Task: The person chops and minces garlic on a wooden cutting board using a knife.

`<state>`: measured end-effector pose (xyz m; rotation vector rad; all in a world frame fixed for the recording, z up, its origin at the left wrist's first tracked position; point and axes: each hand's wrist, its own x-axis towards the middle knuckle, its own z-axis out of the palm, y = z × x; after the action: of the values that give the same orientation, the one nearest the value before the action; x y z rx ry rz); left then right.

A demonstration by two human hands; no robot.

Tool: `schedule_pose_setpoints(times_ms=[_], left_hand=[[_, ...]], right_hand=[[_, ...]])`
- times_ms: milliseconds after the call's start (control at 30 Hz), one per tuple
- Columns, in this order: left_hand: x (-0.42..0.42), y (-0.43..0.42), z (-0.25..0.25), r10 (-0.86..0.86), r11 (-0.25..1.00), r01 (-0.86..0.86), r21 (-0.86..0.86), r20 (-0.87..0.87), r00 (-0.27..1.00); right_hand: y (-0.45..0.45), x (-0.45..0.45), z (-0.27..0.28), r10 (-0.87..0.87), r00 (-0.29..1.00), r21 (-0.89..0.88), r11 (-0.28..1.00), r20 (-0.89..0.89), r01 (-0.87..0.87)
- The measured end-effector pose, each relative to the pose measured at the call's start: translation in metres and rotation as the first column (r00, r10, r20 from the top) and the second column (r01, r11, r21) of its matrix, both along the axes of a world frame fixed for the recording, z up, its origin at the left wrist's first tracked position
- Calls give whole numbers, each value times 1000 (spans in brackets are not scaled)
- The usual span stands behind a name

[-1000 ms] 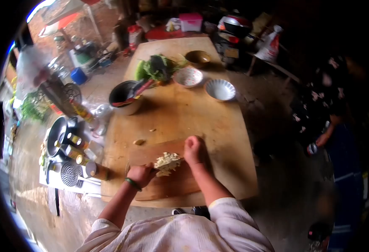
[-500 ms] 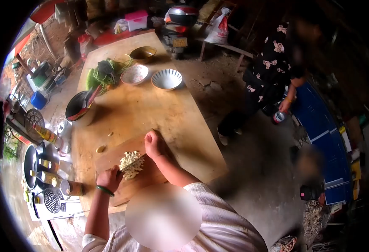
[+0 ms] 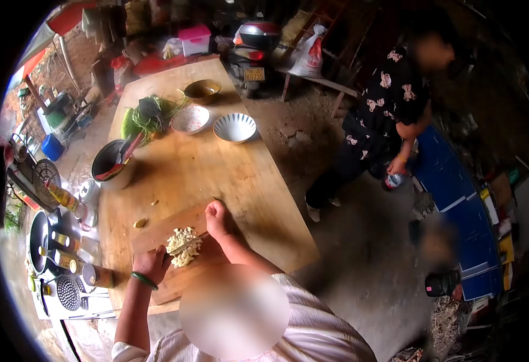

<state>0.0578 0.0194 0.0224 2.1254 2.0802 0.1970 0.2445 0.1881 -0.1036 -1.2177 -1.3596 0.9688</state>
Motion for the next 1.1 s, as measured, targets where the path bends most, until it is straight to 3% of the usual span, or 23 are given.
schedule_pose_setpoints(times_ms=[33,100,167,233,267,300,400,500,600,667,733,800,833,867,900,933,1033,1100], left_hand=[[5,0,8,13,996,-17,-90,-49,999],[11,-6,4,18,998,-20,-65,-34,999],[16,-15,-9,91,991,-94,-96,-28,995],[12,-21,-24,97,993,-95,-76,25,995],[11,-19,-24,90,993,-91,-78,-8,996],[11,-21,-24,87,992,-90,-86,-37,996],[-1,-8,-16,-25,1000,24,-17,-12,1000],[10,-9,1,-36,999,35,-25,-30,999],[10,-20,-21,13,999,-14,-45,-21,1000],[6,-26,-34,40,997,-40,-63,5,999],[1,-28,-45,33,999,-33,23,-2,999],[-6,-22,-28,63,996,-63,-69,-7,998],[-15,-16,-28,32,999,-32,27,19,999],[-20,-14,-21,67,998,-66,18,-25,997],[-23,-8,2,105,993,-106,-43,-30,994],[-29,-2,22,85,995,-86,41,21,996],[-63,7,20,38,995,-37,88,-9,999],[-77,4,13,86,996,-84,30,-68,994]], right_hand=[[2,2,2,1,1000,-2,1000,1,-1],[5,5,4,80,993,-79,993,-85,-87],[2,2,6,78,996,-53,995,-30,-80],[-11,-3,21,-28,985,138,990,168,5],[-12,1,28,39,987,-20,999,156,-37],[-11,3,22,22,998,149,988,63,-31],[1,3,6,44,995,34,998,88,-47],[9,6,-3,122,979,-145,979,-163,-146],[3,5,5,158,982,-70,984,-108,-166],[-10,3,18,73,991,90,992,110,-83],[0,-2,-10,-11,998,9,1000,-59,11],[0,-5,6,-16,999,-71,997,-40,13],[-1,-12,37,6,971,-104,994,-238,-31],[8,-16,46,58,978,-9,998,-199,-61],[19,-21,47,105,981,-35,993,-165,-113],[24,-32,59,103,969,-144,980,-225,-138],[32,-60,51,151,953,-180,963,-264,-202],[34,-74,33,112,936,-222,955,-335,-194]])
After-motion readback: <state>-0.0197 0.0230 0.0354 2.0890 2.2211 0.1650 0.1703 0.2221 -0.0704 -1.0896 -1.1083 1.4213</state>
